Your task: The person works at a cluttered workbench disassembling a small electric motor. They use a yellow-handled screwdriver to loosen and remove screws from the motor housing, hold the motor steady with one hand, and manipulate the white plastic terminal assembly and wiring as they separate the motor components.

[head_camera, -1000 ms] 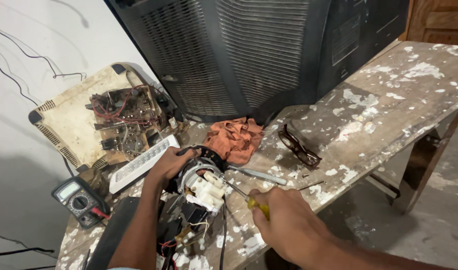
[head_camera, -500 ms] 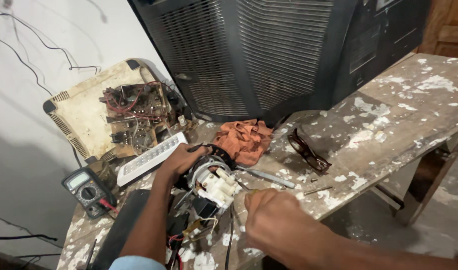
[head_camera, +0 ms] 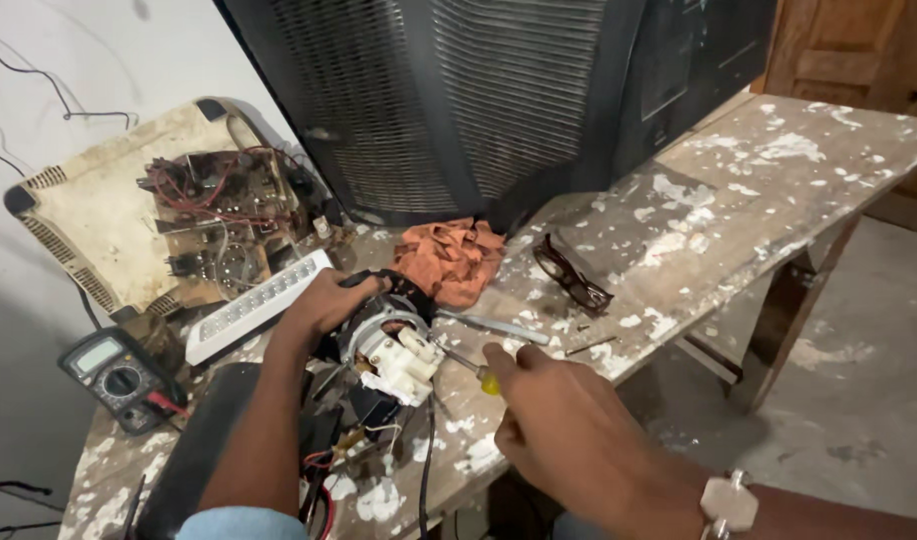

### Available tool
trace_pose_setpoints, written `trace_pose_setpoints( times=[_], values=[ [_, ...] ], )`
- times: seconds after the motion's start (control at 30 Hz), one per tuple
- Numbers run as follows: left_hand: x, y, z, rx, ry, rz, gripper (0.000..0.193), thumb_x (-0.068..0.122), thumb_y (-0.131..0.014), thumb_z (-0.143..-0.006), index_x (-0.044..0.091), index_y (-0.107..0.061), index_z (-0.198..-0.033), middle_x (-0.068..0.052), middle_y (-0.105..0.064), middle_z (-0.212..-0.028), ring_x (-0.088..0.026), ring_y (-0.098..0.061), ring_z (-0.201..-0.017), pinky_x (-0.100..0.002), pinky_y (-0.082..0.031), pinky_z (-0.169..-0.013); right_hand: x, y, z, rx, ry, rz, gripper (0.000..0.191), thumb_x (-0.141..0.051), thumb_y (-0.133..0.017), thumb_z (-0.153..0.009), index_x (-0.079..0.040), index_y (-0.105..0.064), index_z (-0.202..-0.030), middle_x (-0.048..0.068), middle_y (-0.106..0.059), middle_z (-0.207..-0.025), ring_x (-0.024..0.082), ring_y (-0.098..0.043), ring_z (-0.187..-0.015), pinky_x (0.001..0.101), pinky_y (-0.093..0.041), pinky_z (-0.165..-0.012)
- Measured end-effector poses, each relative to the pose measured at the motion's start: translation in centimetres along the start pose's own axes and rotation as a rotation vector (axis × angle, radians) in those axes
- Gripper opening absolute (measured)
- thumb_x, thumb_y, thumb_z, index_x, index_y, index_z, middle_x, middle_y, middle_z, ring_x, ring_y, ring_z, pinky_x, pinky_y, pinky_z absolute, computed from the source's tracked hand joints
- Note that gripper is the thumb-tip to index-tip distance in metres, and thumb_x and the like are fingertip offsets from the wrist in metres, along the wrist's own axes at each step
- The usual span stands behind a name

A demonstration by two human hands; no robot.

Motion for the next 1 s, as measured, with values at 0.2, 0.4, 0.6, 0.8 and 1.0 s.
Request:
trace_pose_setpoints(
  times=[0.2, 0.4, 0.6, 0.8, 1.0],
  values=[
    [0.2, 0.0, -0.5, -0.015, -0.013, 0.021, 0.069, 0.058, -0.071, -0.073, -0.007, -0.080, -0.094, -0.018, -0.079, -0.081, -0.026, -0.072, -0.072, -0.039, -0.056, -0.073, 4.5, -0.4, 1.5, 0.052, -0.406, -0.552, 0.047, -0.020, -0.074, -0.086, -0.017, -0.070, -0.133, 0.007, -0.080, -0.094, 0.020, -0.079, -0.074, 0.0326, -0.059, -0.068],
    [0.1, -0.4, -1.1, -0.043, -0.008, 0.206, 0.063, 0.049, -0.071, -0.073, -0.007, -0.079, -0.099, -0.018, -0.080, -0.090, -0.026, -0.072, -0.077, -0.038, -0.056, -0.074, 3.9, -5.7, 2.4, -0.043, -0.848, -1.277, 0.038, -0.032, -0.063, -0.099, -0.008, -0.062, -0.129, 0.010, -0.068, -0.090, 0.014, -0.049, -0.056, 0.0301, -0.041, -0.047],
    [-0.7, -0.6, -1.3, -0.087, 0.118, 0.131, 0.065, 0.049, -0.065, -0.078, -0.009, -0.075, -0.105, -0.021, -0.078, -0.095, -0.031, -0.074, -0.081, -0.043, -0.057, -0.075, 1.3, -7.2, 1.9, -0.263, -0.938, -1.589, 0.030, -0.029, -0.050, -0.104, -0.009, -0.046, -0.127, 0.009, -0.055, -0.091, 0.012, -0.036, -0.052, 0.0277, -0.027, -0.042],
    [0.3, -0.5, -1.2, -0.072, 0.033, 0.129, 0.066, 0.051, -0.068, -0.073, -0.007, -0.076, -0.103, -0.017, -0.079, -0.092, -0.026, -0.074, -0.078, -0.039, -0.057, -0.074, 1.8, -6.8, 0.7, -0.305, -0.861, -1.464, 0.029, -0.031, -0.051, -0.103, -0.002, -0.052, -0.104, 0.005, -0.047, -0.072, 0.011, -0.031, -0.045, 0.0283, -0.021, -0.036],
    [0.9, -0.4, -0.9, -0.072, 0.014, 0.130, 0.063, 0.052, -0.070, -0.071, -0.007, -0.080, -0.093, -0.017, -0.079, -0.083, -0.026, -0.071, -0.071, -0.039, -0.056, -0.069, 3.0, -6.6, -0.1, -0.284, -0.842, -1.151, 0.031, -0.034, -0.055, -0.102, -0.008, -0.067, -0.114, 0.004, -0.043, -0.056, 0.015, -0.035, -0.040, 0.0331, -0.024, -0.034]
  ],
)
Point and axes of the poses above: each hand's wrist, its own z-axis away from the middle knuckle, its own y-axis out of the back of the hand, x = y × z, the point moved 8 cm from there along -z, towards the middle knuckle
